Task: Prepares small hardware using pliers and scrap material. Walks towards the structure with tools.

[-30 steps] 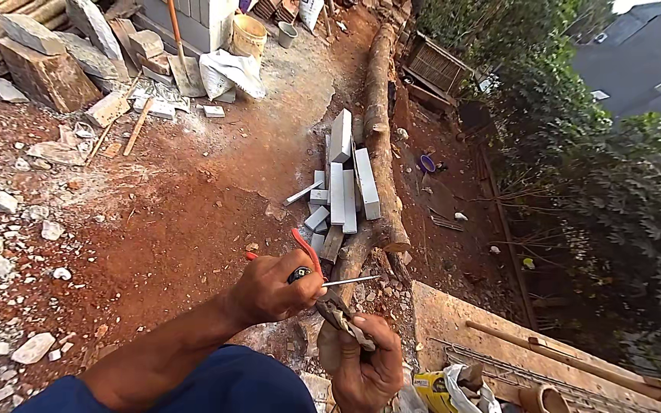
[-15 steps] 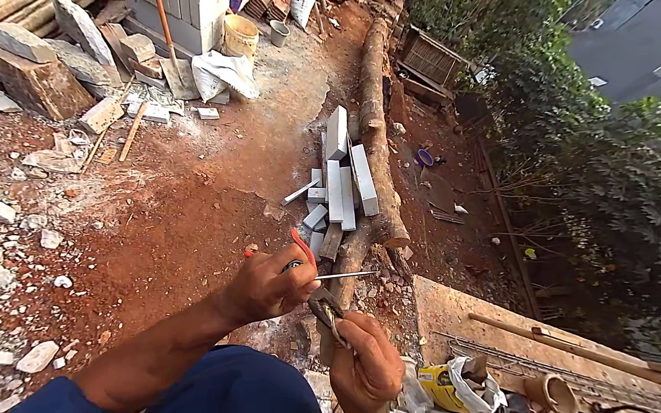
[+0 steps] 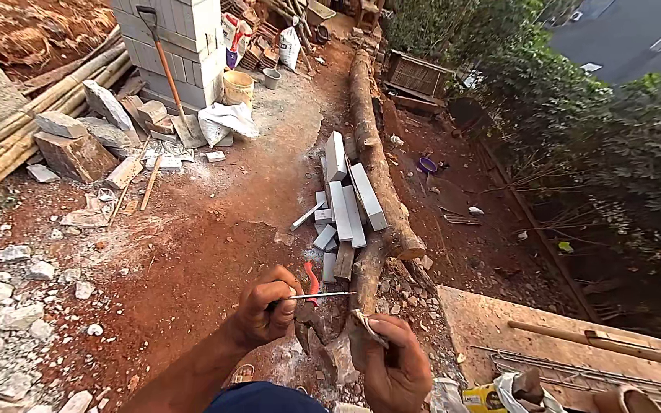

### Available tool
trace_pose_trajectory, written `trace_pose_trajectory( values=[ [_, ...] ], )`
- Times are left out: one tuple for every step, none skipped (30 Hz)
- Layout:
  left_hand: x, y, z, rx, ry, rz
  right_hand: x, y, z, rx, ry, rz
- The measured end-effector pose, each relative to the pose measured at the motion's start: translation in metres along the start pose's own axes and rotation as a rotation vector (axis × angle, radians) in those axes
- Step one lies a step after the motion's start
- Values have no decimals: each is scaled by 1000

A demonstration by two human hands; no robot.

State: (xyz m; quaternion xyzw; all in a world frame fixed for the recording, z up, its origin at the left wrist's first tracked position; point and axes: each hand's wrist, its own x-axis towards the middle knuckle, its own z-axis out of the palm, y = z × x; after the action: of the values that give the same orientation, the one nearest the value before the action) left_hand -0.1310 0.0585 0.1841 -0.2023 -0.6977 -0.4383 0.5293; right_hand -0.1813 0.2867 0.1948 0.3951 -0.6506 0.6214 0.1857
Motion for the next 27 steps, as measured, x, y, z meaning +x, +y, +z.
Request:
trace_pose_trajectory(
  values=[
    [0, 3, 0, -5, 18, -6, 2, -8, 0, 59, 13, 14],
    [1, 7, 0, -10, 28, -16, 2, -16, 1, 110, 18, 25],
    [1, 9, 1, -23, 36, -24, 1, -24, 3, 148, 10, 31],
    [0, 11, 1, -42, 46, -31, 1, -29, 5, 180, -8, 28],
    [0, 12, 2, -60, 60, -36, 0, -33, 7, 205, -28, 19],
    [-1, 12, 3, -74, 75, -44, -1, -35, 10, 230, -43, 4],
    [-2, 12, 4, -85, 90, -53, -1, -37, 12, 250, -50, -14],
    [-3, 11, 6, -94, 105, -65, -1, -38, 13, 259, -50, -32],
    [-5, 10, 6, -105, 118, -80, 0, -41, 14, 257, -45, -46],
    [-6, 10, 7, -115, 127, -98, 1, -44, 15, 237, -44, -58],
    [-7, 10, 7, -117, 133, -114, 2, -47, 16, 209, -43, -73],
    [-8, 10, 7, -118, 136, -127, 4, -51, 17, 186, -38, -92],
    [-9, 11, 8, -118, 133, -134, 5, -54, 18, 167, -35, -107],
    [-9, 11, 8, -110, 127, -134, 7, -58, 18, 150, -33, -124],
    [-10, 11, 9, -101, 120, -133, 8, -59, 20, 132, -30, -142],
    [-10, 11, 9, -94, 117, -133, 8, -59, 21, 110, -28, -161],
    [-11, 12, 10, -86, 116, -135, 8, -58, 24, 91, -24, -180],
    [-12, 13, 11, -80, 117, -139, 8, -57, 26, 74, -23, -198],
    [-12, 14, 11, -71, 120, -145, 7, -55, 28, 59, -22, -214],
    [-11, 14, 12, -58, 122, -149, 7, -53, 30, 49, -15, -226],
    [-11, 15, 12, -35, 125, -148, 7, -52, 32, 46, -1, -228],
    [-11, 15, 13, -11, 129, -143, 7, -50, 34, 49, 17, -220],
    [-11, 15, 13, 13, 133, -140, 7, -49, 36, 52, 33, -204],
    [-11, 14, 12, 38, 132, -142, 7, -47, 38, 51, 45, -188],
    [-11, 14, 12, 54, 128, -145, 7, -45, 39, 49, 52, -176],
    [-12, 13, 12, 66, 124, -147, 7, -43, 41, 44, 52, -163],
    [-13, 12, 12, 75, 119, -151, 7, -40, 42, 38, 53, -150]
  ],
)
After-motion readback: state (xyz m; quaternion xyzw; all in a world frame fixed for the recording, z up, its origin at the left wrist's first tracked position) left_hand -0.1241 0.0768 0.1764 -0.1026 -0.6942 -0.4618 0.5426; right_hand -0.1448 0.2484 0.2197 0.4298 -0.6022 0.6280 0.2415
